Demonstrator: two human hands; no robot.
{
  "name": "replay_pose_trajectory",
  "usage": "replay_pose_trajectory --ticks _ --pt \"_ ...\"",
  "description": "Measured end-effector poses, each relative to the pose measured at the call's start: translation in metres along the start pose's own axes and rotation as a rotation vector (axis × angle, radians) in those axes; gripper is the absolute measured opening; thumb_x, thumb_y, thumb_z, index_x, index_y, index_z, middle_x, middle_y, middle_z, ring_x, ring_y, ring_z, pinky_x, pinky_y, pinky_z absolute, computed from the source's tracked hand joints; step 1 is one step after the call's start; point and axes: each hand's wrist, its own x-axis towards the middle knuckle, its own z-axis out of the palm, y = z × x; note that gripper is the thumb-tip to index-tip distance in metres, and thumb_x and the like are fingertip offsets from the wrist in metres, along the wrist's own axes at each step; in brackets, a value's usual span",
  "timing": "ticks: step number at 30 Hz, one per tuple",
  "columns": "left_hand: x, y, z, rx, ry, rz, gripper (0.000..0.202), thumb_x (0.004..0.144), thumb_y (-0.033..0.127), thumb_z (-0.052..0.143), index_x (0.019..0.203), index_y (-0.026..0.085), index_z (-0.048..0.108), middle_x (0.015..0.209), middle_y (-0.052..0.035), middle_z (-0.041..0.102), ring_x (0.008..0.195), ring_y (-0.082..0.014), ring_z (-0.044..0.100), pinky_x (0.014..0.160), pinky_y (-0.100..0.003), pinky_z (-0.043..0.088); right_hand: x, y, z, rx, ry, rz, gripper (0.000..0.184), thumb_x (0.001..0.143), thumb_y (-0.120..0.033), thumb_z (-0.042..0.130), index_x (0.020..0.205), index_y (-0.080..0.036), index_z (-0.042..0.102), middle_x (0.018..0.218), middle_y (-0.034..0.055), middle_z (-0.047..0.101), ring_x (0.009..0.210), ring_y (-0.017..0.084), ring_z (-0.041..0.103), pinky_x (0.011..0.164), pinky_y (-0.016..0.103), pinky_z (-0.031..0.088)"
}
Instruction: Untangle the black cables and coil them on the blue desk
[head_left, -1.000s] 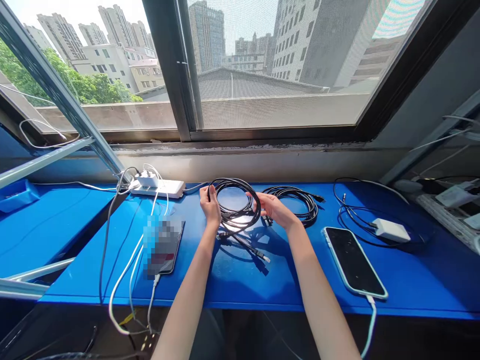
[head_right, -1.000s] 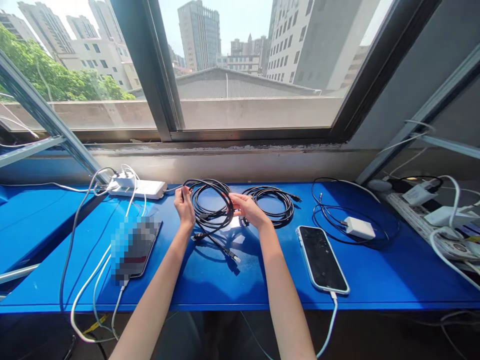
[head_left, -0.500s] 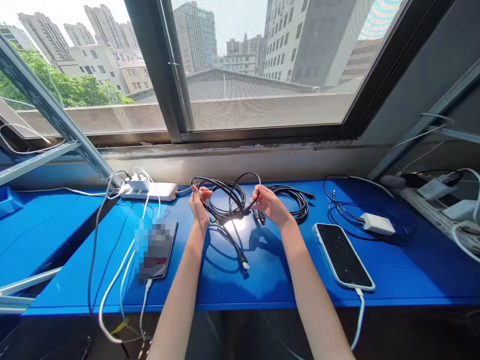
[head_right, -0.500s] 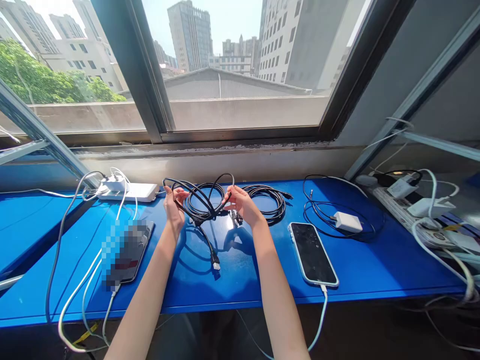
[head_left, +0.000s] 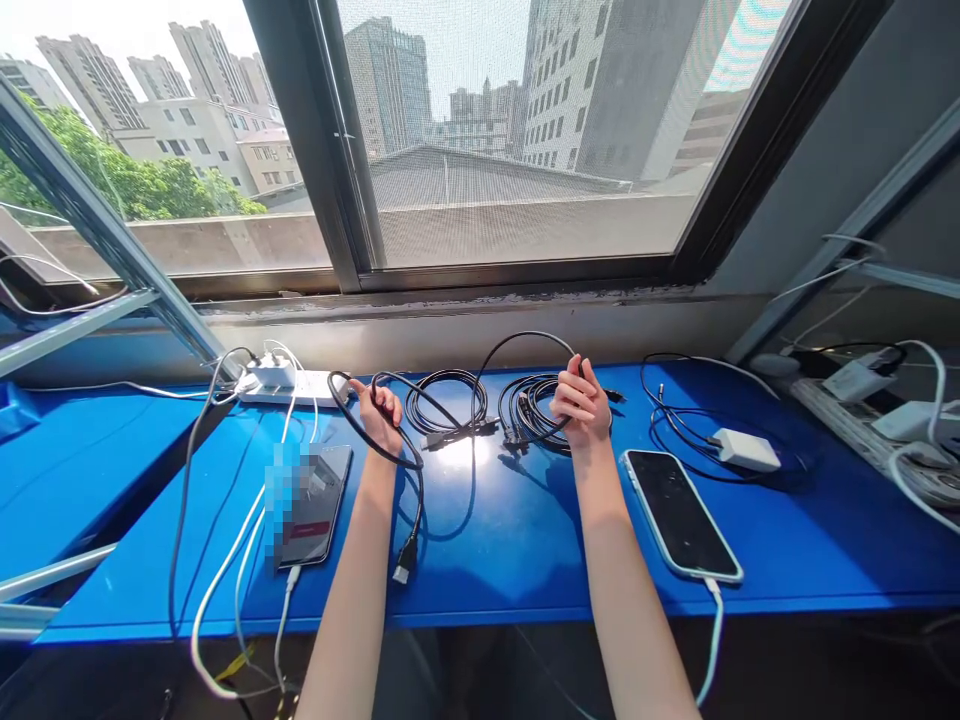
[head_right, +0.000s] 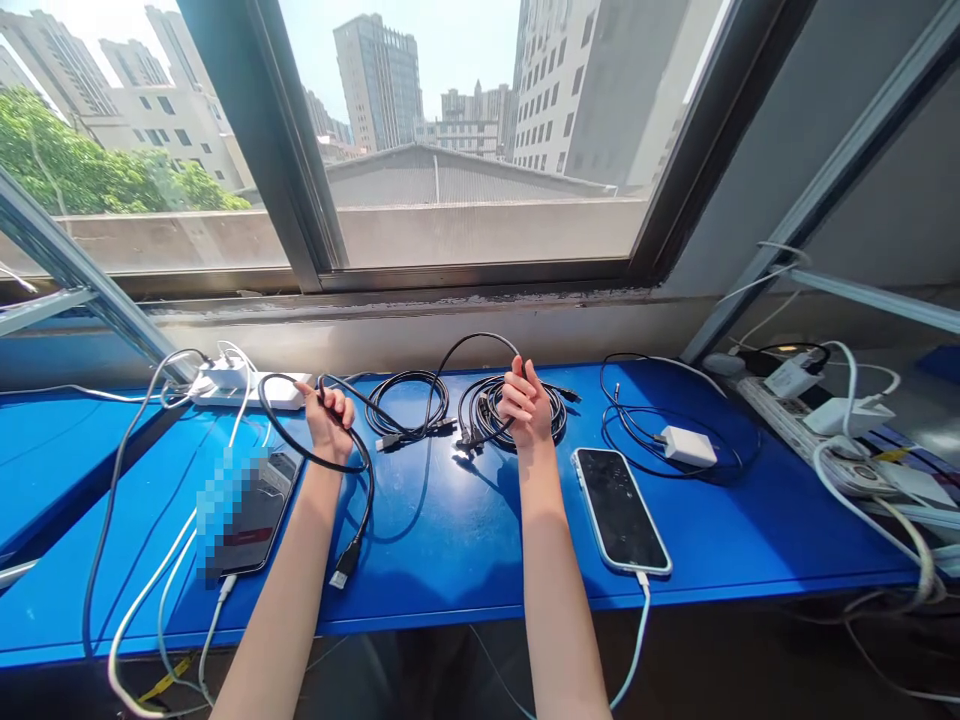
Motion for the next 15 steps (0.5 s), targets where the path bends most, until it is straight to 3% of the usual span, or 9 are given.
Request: replay_pose_trajectory --ticks 4,9,12,15 --pt "0.003 -0.002 -0.004 0.0 0.03 0.002 0.061 0.076 0.079 0.035 0.053 0.024 0.022 0.045 0.0068 0.022 0.034 -0.0084 0.022 0.031 -0.024 0.019 -0.003 -0.001 0.002 0.021 -0.104 0.056 0.014 0.081 -0.032 0.062 0.081 -0.025 0.073 0.044 -0.0116 0.017 0.034 0.0 0.004 0.028 0.004 0.007" --pt "0.003 -0.008 -0.004 -0.013 0.003 0.015 0.059 0.076 0.076 0.043 0.051 0.024 0.029 0.045 0.0051 0.03 0.035 -0.0089 0.027 0.031 -0.024 0.021 -0.007 -0.001 0.011 0.042 -0.279 0.164 0.027 0.087 -0.028 0.053 0.107 -0.018 0.069 0.046 -0.0116 0.032 0.032 0.0 0.015 0.028 0.004 0.019" --pt "0.002 -0.011 -0.003 -0.017 -0.001 0.008 0.059 0.074 0.076 0.044 0.049 0.024 0.036 0.043 0.0042 0.033 0.033 -0.0078 0.029 0.03 -0.023 0.022 -0.008 0.002 0.009 0.087 -0.458 0.195 0.029 0.088 -0.026 0.054 0.113 -0.019 0.066 0.048 -0.0111 0.043 0.028 0.0 0.018 0.025 0.004 0.024" --pt "0.004 -0.012 -0.006 -0.008 0.027 0.007 0.054 0.074 0.074 0.048 0.055 0.023 0.05 0.046 0.0017 0.044 0.034 -0.0085 0.037 0.031 -0.023 0.029 -0.007 0.006 -0.001 0.161 -0.721 0.211 0.027 0.085 -0.025 0.06 0.11 -0.023 0.068 0.043 -0.0115 0.046 0.022 0.0 0.025 0.024 0.007 0.031"
